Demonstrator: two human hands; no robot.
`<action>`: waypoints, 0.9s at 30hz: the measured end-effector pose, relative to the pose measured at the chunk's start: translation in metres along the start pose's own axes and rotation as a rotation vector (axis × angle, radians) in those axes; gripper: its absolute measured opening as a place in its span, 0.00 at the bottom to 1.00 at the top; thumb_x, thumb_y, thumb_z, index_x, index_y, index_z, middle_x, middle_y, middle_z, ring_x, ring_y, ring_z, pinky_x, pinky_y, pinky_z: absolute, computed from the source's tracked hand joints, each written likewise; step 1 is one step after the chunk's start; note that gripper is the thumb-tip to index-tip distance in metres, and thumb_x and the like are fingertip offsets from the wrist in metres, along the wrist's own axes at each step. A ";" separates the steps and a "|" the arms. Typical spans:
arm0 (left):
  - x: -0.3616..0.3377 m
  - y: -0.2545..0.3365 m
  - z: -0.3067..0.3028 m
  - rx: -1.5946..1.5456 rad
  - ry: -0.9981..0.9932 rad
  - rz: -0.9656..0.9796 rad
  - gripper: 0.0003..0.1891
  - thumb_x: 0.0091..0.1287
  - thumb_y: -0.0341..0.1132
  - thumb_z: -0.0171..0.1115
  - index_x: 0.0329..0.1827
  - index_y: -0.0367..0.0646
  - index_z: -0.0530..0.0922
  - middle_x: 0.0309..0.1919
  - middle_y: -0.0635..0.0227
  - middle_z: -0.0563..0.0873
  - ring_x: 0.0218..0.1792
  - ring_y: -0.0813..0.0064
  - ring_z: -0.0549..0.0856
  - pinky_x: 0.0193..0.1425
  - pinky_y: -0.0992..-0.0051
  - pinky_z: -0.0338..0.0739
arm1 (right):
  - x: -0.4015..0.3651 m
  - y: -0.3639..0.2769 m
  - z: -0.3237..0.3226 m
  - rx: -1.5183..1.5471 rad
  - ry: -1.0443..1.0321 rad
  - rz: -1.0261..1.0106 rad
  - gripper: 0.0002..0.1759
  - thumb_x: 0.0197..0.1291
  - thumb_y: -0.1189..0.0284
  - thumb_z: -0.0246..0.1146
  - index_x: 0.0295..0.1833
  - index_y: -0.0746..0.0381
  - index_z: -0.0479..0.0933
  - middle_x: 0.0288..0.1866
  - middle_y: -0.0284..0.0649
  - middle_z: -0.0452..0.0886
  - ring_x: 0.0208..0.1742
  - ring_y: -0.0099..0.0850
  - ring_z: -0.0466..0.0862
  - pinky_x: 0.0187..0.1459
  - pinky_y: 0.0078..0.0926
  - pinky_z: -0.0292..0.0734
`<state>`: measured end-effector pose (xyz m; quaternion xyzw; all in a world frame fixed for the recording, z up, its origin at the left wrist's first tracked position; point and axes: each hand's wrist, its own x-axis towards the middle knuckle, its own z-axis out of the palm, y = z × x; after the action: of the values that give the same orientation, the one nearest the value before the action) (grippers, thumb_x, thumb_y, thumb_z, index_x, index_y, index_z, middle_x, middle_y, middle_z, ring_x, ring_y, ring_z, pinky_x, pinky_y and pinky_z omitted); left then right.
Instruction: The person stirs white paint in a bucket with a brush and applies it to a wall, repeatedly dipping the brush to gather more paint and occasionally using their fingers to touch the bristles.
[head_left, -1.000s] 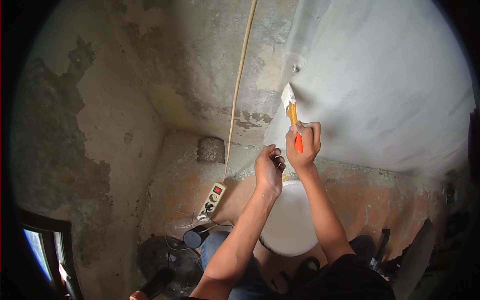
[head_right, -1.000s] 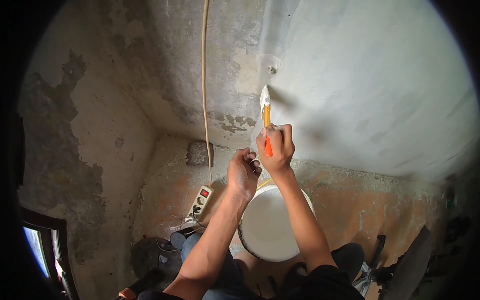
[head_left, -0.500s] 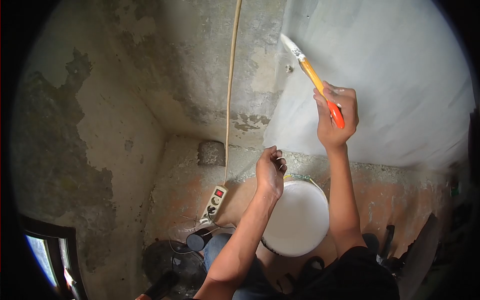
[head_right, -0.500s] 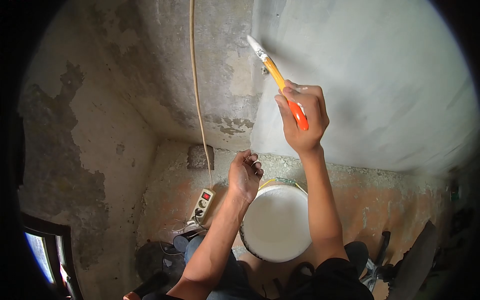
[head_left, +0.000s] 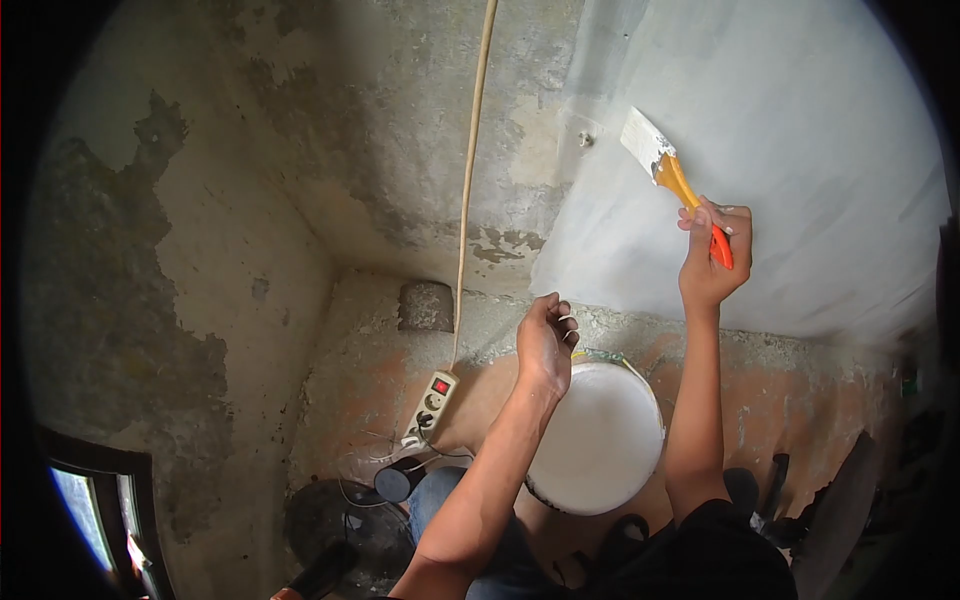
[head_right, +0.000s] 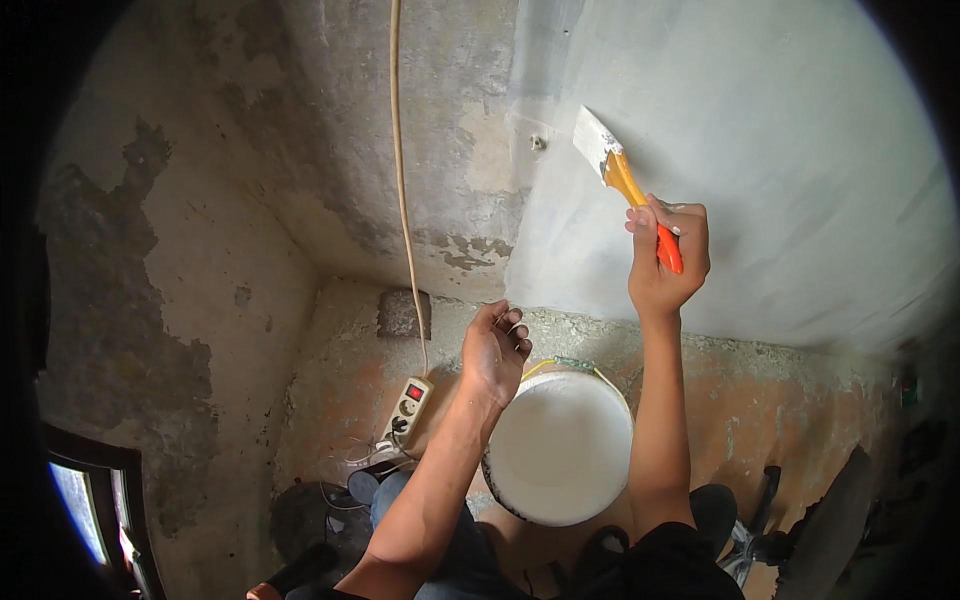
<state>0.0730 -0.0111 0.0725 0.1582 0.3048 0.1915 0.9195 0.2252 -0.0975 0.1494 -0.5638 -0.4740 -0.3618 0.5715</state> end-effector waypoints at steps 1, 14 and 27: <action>0.001 0.000 0.000 0.002 0.006 -0.005 0.05 0.66 0.37 0.51 0.38 0.48 0.69 0.28 0.75 0.73 0.28 0.78 0.70 0.36 0.77 0.64 | -0.001 0.000 0.001 0.075 0.047 0.011 0.04 0.61 0.84 0.58 0.42 0.71 0.72 0.37 0.42 0.75 0.31 0.28 0.83 0.33 0.23 0.84; -0.001 -0.001 0.001 0.008 -0.009 -0.035 0.04 0.66 0.37 0.50 0.37 0.49 0.68 0.28 0.75 0.73 0.29 0.79 0.70 0.37 0.77 0.65 | 0.001 0.007 0.011 -0.014 -0.057 -0.003 0.04 0.59 0.84 0.60 0.39 0.70 0.72 0.35 0.41 0.74 0.31 0.27 0.83 0.31 0.21 0.84; -0.005 -0.004 0.004 0.020 -0.036 -0.039 0.04 0.66 0.37 0.50 0.37 0.48 0.68 0.28 0.74 0.73 0.29 0.78 0.70 0.36 0.77 0.65 | 0.007 -0.015 -0.007 -0.147 0.083 -0.140 0.11 0.53 0.88 0.63 0.42 0.69 0.72 0.39 0.46 0.75 0.40 0.35 0.83 0.36 0.26 0.85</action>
<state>0.0729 -0.0180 0.0767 0.1648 0.2930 0.1678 0.9267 0.2136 -0.1054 0.1612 -0.5543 -0.4604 -0.4576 0.5210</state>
